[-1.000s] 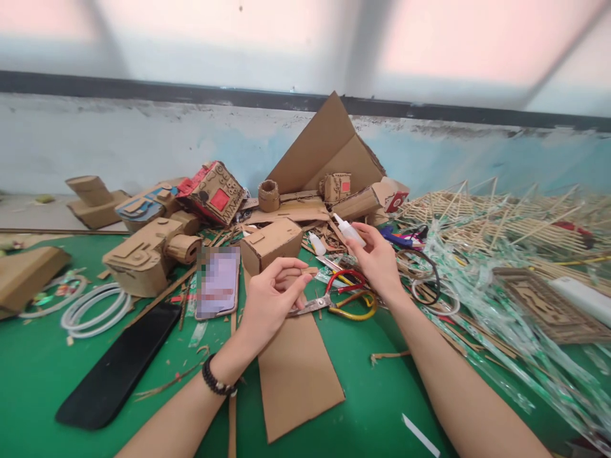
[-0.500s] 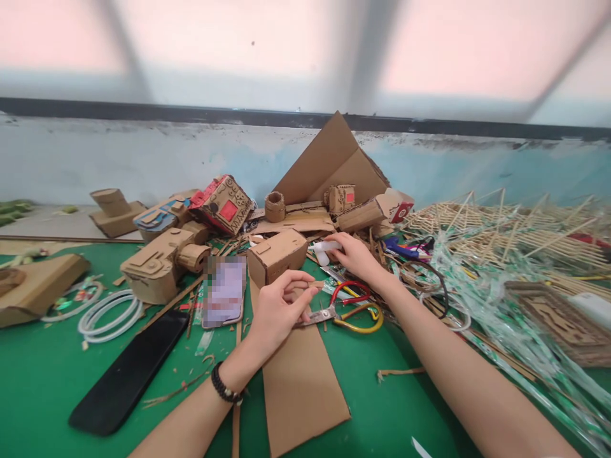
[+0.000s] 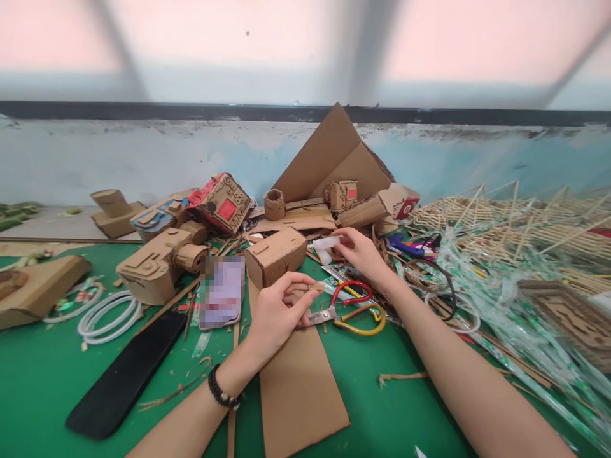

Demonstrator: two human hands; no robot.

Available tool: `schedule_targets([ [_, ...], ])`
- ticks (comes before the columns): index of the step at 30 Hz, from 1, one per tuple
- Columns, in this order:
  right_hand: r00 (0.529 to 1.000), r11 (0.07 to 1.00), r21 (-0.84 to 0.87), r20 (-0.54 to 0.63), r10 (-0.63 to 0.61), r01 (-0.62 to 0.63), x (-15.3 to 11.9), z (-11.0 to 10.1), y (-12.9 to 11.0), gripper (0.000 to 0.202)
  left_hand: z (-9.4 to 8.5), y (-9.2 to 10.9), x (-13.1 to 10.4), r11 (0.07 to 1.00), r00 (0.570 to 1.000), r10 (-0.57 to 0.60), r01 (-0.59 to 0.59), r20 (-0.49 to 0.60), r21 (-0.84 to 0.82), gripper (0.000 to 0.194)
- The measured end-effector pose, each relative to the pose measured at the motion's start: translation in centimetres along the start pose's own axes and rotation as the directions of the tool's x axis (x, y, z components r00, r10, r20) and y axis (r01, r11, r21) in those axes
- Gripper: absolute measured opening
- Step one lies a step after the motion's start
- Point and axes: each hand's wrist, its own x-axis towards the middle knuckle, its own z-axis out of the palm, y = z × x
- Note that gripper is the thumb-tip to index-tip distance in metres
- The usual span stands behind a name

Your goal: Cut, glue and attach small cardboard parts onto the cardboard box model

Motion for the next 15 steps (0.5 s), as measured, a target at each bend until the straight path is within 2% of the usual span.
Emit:
schedule_targets([
  [4, 1.000, 0.999, 0.039, 0.015, 0.014, -0.015, -0.2, 0.5, -0.4, 0.033, 0.1, -0.1, 0.2, 1.000, 1.000, 0.014, -0.014, -0.003, 0.018, 0.033],
  [9, 1.000, 0.999, 0.050, -0.027, 0.006, -0.004, -0.2, 0.6, -0.9, 0.037, 0.1, -0.1, 0.2, 1.000, 1.000, 0.015, -0.015, 0.014, 0.018, 0.032],
  [13, 0.993, 1.000, -0.010, -0.118, -0.022, 0.021, -0.5, -0.4, -2.3, 0.031, 0.0, -0.1, 0.3, 1.000, 1.000, 0.027, -0.027, 0.008, 0.016, 0.033],
  [15, 0.976, 0.994, -0.078, -0.200, -0.088, 0.073, -0.6, -1.3, -3.7, 0.028, -0.1, -0.2, 0.3, 0.999, 1.000, 0.031, -0.032, 0.002, 0.012, 0.033],
])
